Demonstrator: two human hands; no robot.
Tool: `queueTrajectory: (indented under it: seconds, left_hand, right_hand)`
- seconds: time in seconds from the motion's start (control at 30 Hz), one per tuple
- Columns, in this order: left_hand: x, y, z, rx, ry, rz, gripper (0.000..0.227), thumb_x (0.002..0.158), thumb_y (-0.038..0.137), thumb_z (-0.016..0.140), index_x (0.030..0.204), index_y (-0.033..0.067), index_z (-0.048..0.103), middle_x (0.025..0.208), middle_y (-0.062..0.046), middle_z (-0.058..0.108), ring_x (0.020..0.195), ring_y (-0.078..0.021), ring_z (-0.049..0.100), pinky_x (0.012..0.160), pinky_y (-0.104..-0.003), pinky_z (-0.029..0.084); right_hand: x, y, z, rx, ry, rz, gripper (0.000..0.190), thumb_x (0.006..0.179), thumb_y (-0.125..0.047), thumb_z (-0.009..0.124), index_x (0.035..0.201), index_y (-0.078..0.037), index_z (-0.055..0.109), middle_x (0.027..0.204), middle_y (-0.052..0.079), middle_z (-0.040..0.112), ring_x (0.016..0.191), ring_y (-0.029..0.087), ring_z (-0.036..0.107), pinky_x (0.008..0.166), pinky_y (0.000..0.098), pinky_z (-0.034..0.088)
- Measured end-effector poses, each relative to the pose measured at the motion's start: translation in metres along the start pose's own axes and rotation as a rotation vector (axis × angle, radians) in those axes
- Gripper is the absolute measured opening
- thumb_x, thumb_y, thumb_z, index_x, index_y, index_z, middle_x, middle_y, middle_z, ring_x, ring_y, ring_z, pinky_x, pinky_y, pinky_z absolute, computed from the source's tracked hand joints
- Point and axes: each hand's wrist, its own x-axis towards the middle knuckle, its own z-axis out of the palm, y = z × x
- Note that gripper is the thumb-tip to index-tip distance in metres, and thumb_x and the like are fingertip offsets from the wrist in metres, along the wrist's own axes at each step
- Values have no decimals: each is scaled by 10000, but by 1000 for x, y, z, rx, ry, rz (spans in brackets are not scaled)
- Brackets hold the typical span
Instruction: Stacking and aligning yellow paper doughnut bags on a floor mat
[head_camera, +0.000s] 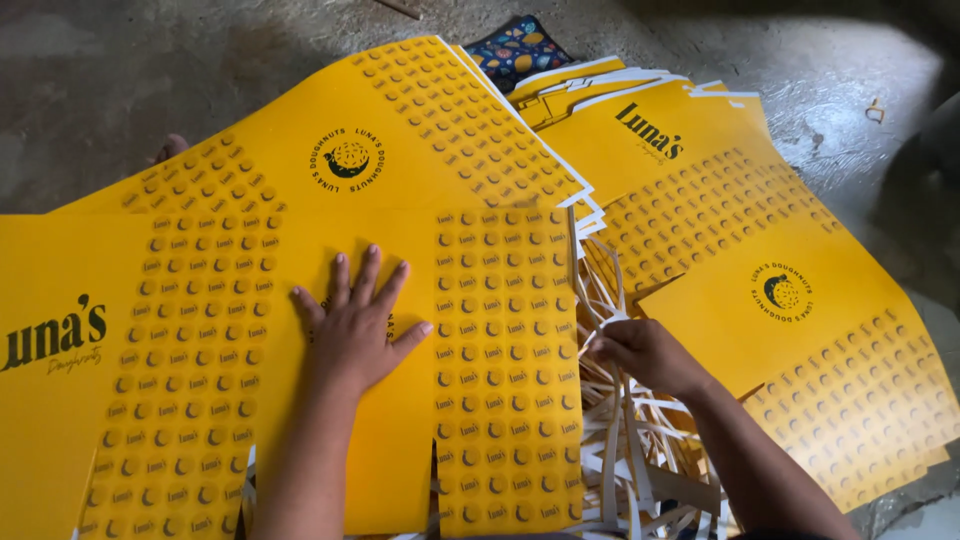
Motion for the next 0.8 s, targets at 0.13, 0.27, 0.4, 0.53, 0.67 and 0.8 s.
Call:
queueTrajectory:
  seconds: [0.13,0.27,0.4,0.53,0.67,0.8]
  left_hand:
    - [0,0,3,-19,1,-6,827,909,739,392,1637,404,185,1752,-27,55,1592,-386,32,1110,-825,-5]
    - [1,1,2,-15,-9,-12,826,912,727,392,1639,398,175,1754,-26,44,1592,-389,28,1113,-824,-4]
    - [1,1,0,-8,-24,-19,829,915,732,391,1640,397,170,1754,-26,46,1592,-391,36,1120,-821,3]
    - [4,1,1,-9,-24,-21,828,912,736,394,1638,407,170,1753,-21,44,1591,-390,36,1118,-822,5]
    - [1,-3,8,-14,14,3,829,909,752,399,1633,400,199,1746,-35,84,1584,-401,65,1103,-834,6]
    - [3,-3,10,-10,30,10,836,907,763,400,1631,394,207,1744,-43,91,1581,-405,76,1100,-837,13]
  right_hand:
    - [7,31,3,93,-46,84,382,956,-399,664,825,-56,768,617,142,712,640,244,635,694,432,538]
    - [36,29,15,208,85,101,482,994,-501,601,915,-61,783,695,145,740,710,281,705,742,445,550]
    - [62,3,17,244,248,88,424,1033,-433,636,868,-61,757,632,91,650,631,207,629,649,358,487]
    - [72,8,5,124,203,23,353,1001,-384,670,791,-103,716,625,83,682,654,235,653,697,394,516]
    - [74,10,-13,-132,154,-75,306,970,-349,701,826,-79,706,686,186,700,721,386,696,726,476,543]
    - [88,36,-14,75,112,-15,434,1022,-476,608,847,-108,758,672,104,725,703,263,702,739,432,540]
